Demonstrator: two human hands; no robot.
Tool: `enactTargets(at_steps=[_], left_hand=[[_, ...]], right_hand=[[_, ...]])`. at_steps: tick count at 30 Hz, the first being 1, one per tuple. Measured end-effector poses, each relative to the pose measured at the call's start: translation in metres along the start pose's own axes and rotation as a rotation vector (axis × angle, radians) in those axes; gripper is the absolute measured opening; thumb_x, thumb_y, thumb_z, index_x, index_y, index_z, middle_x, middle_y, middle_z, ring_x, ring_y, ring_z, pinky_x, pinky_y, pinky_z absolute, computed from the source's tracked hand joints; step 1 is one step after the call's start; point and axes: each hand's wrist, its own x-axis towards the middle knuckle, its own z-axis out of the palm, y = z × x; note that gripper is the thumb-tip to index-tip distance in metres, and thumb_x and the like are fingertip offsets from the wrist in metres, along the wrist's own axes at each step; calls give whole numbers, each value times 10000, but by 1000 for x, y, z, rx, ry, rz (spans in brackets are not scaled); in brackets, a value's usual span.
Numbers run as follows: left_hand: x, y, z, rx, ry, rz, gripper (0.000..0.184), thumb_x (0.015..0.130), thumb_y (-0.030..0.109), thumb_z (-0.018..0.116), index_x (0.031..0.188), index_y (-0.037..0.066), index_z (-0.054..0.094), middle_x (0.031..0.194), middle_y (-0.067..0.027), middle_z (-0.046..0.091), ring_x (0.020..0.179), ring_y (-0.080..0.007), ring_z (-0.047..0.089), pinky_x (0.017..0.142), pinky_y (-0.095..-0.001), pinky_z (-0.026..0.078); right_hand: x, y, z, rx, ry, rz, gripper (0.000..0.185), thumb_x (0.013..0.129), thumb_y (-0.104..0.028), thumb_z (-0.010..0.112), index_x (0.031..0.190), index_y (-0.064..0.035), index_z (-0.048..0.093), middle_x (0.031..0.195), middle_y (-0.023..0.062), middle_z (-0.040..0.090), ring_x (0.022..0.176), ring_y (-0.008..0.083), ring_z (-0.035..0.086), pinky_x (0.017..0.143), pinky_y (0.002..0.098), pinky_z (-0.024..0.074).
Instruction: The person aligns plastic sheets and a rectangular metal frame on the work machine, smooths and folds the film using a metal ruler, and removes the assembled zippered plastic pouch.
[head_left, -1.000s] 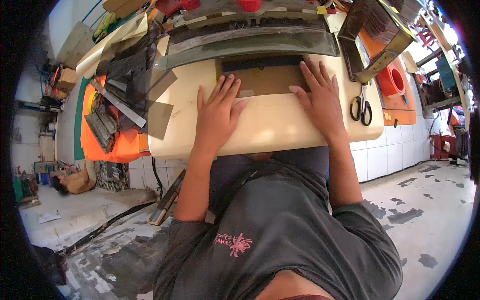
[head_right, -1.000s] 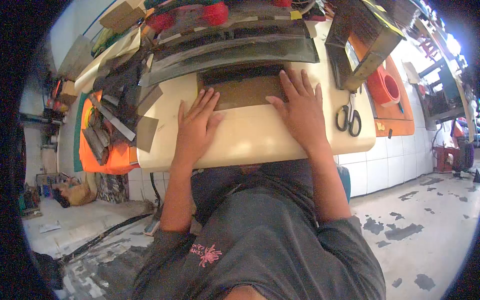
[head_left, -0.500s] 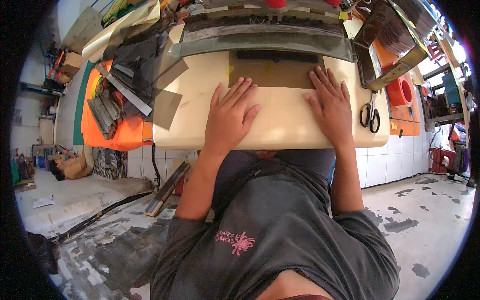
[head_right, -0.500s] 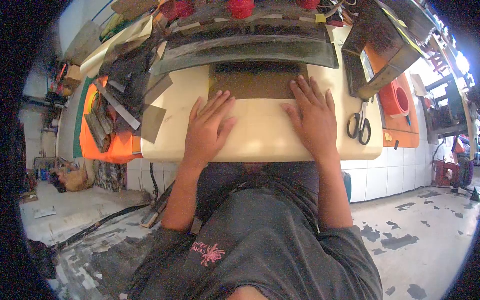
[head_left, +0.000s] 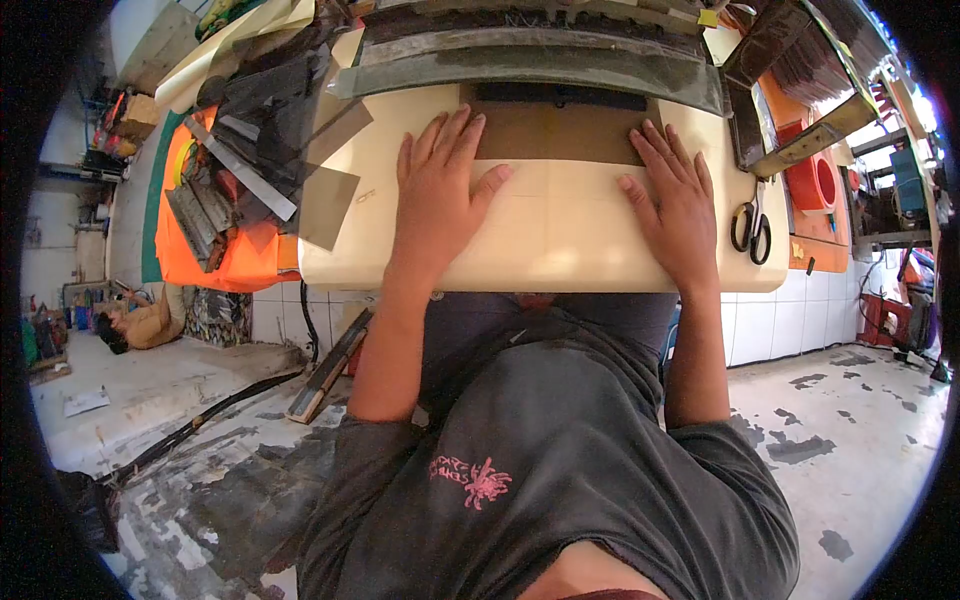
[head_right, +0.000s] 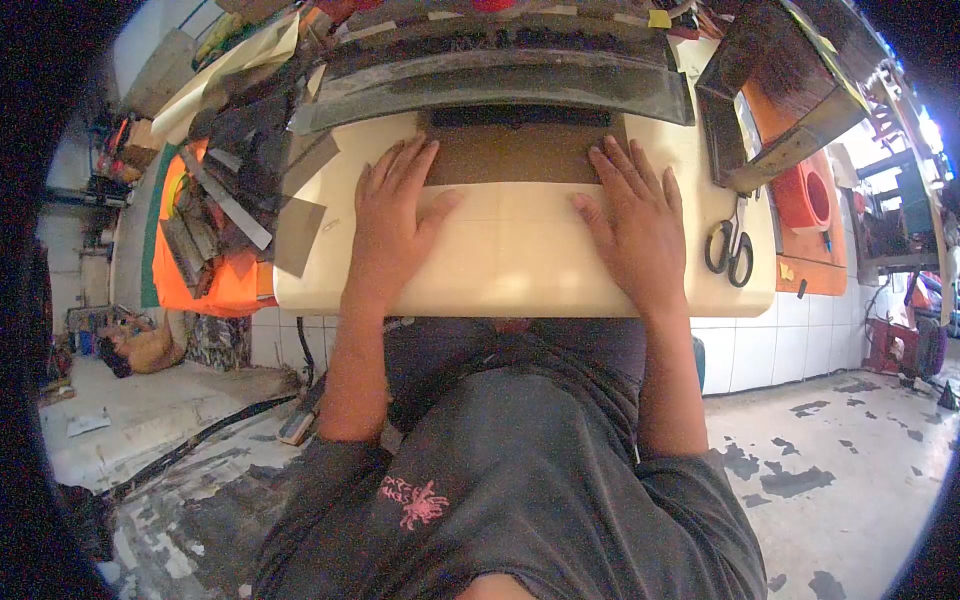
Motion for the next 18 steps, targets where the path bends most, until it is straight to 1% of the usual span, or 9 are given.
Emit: enactTargets(at_steps=[2,8,12,14,18], left_hand=[[0,-8,0,22,-86,-12,625,1030,413,668,1554,97,541,1614,-145,539,1514,-369,455,1290,-618,242],[0,-13,-11,2,-130,-4,599,1035,431,666,1535,116,564,1622,-134,534,1534,-355,443,1289,-636,230],[0,-19,-11,-12,-142,12,592,1032,436,672,1516,109,577,1637,-133,520,1552,-357,427,1284,-640,241],[1,-20,-10,1,-124,19,592,1037,507,644,1462,97,615,1640,-132,513,1554,-344,420,1282,-632,250],[2,-21,-8,11,-129,15,603,1028,515,657,1457,93,615,1657,-156,490,1564,-355,409,1287,-627,246]], right_hand=[[-1,1,-1,8,-3,0,597,1063,-491,602,1542,-134,587,1644,82,533,1593,308,381,1306,574,238],[0,1,-2,22,-3,-17,582,1059,-491,609,1514,-129,614,1632,97,546,1589,324,387,1297,593,250],[0,0,-2,42,-3,-18,566,1057,-490,613,1497,-136,630,1624,98,554,1585,328,392,1296,603,246],[0,0,-2,46,-3,-16,561,1056,-488,616,1496,-140,631,1624,96,555,1585,326,394,1297,602,244],[0,0,-3,54,-15,-2,547,1053,-481,622,1489,-152,636,1620,94,559,1581,321,402,1300,597,239]])
